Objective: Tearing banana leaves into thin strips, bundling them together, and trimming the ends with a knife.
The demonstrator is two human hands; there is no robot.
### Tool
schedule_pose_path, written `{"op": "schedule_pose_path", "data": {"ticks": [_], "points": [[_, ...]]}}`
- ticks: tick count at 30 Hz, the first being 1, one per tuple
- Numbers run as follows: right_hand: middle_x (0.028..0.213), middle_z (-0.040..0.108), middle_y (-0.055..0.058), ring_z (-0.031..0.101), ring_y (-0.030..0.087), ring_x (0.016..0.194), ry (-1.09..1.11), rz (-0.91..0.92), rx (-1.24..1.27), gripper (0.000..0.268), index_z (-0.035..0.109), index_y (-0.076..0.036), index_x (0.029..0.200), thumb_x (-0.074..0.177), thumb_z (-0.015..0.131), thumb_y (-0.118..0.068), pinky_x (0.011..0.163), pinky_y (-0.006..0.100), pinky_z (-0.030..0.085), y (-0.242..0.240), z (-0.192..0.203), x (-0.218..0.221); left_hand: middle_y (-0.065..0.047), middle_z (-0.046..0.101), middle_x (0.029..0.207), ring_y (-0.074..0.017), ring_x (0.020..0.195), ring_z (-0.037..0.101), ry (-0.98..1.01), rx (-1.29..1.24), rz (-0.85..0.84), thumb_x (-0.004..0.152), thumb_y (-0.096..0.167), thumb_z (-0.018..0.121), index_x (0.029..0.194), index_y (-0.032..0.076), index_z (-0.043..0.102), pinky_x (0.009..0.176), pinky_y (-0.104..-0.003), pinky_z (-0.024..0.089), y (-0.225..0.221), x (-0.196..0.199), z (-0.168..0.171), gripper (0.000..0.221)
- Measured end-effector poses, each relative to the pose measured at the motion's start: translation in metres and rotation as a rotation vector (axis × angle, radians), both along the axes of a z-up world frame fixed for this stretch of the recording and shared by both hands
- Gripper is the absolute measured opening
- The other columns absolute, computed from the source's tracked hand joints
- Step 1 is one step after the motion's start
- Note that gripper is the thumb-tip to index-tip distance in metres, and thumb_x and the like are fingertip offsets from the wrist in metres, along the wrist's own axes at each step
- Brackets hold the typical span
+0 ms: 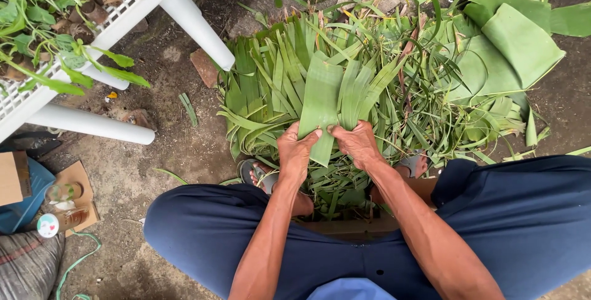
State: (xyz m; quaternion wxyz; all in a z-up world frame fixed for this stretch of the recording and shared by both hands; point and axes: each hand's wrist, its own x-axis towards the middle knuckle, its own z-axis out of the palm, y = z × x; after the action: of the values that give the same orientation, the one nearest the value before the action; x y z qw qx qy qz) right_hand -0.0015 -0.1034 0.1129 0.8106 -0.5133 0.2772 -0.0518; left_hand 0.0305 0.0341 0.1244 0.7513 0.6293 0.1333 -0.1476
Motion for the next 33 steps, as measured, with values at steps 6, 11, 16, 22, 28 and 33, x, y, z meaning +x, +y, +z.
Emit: {"op": "schedule_pose_path", "data": {"ticks": [6, 11, 16, 22, 28, 33], "points": [[0.049, 0.048, 0.000, 0.037, 0.004, 0.034, -0.008, -0.047, -0.053, 0.008, 0.067, -0.004, 0.072, 0.076, 0.071, 0.001, 0.030, 0.021, 0.033, 0.008, -0.007, 0.001, -0.006, 0.076, 0.087, -0.0085, 0.076, 0.066, -0.040, 0.038, 0.018, 0.077, -0.001, 0.084, 0.112, 0.005, 0.075, 0.070, -0.025, 0.059, -0.002, -0.002, 0.003, 0.036], [0.052, 0.050, 0.000, 0.038, 0.003, 0.042, 0.010, -0.092, -0.123, 0.003, 0.070, 0.000, 0.075, 0.077, 0.071, 0.000, 0.034, 0.024, 0.034, 0.015, -0.006, 0.004, -0.008, 0.076, 0.090, -0.0100, 0.078, 0.066, -0.052, 0.035, 0.031, 0.079, -0.001, 0.083, 0.113, 0.006, 0.075, 0.070, -0.027, 0.058, -0.003, 0.002, 0.002, 0.036], [0.048, 0.052, -0.001, 0.034, 0.000, 0.034, 0.021, -0.088, -0.113, 0.004, 0.073, 0.000, 0.081, 0.079, 0.075, -0.003, 0.030, 0.020, 0.032, 0.010, -0.034, 0.014, -0.008, 0.077, 0.089, -0.0090, 0.077, 0.067, -0.052, -0.005, 0.026, 0.078, -0.001, 0.083, 0.112, 0.005, 0.074, 0.071, -0.026, 0.059, -0.005, 0.006, 0.012, 0.036], [0.054, 0.055, -0.001, 0.039, 0.001, 0.032, 0.024, -0.024, 0.028, 0.011, 0.071, -0.002, 0.084, 0.080, 0.082, -0.001, 0.029, 0.018, 0.034, 0.010, 0.009, 0.014, -0.014, 0.077, 0.102, -0.0146, 0.085, 0.071, -0.059, -0.099, -0.011, 0.081, -0.003, 0.079, 0.119, 0.004, 0.070, 0.080, -0.031, 0.059, 0.003, 0.013, 0.002, 0.040], [0.049, 0.050, -0.002, 0.037, 0.001, 0.030, 0.038, -0.235, 0.071, 0.011, 0.069, -0.006, 0.080, 0.084, 0.079, -0.005, 0.030, 0.018, 0.032, 0.014, 0.025, 0.023, -0.018, 0.066, 0.131, -0.0254, 0.117, 0.066, -0.020, -0.489, -0.112, 0.089, 0.001, 0.074, 0.140, 0.000, 0.054, 0.107, -0.038, 0.049, 0.004, 0.008, 0.027, 0.055], [0.053, 0.052, 0.000, 0.040, 0.003, 0.031, 0.012, -0.348, 0.053, 0.012, 0.068, -0.005, 0.085, 0.085, 0.080, -0.008, 0.030, 0.019, 0.034, 0.018, 0.035, 0.025, -0.017, 0.061, 0.139, -0.0288, 0.126, 0.058, 0.027, -0.505, -0.135, 0.081, -0.013, 0.073, 0.152, 0.004, 0.042, 0.118, -0.046, 0.039, -0.001, 0.002, 0.015, 0.079]]}}
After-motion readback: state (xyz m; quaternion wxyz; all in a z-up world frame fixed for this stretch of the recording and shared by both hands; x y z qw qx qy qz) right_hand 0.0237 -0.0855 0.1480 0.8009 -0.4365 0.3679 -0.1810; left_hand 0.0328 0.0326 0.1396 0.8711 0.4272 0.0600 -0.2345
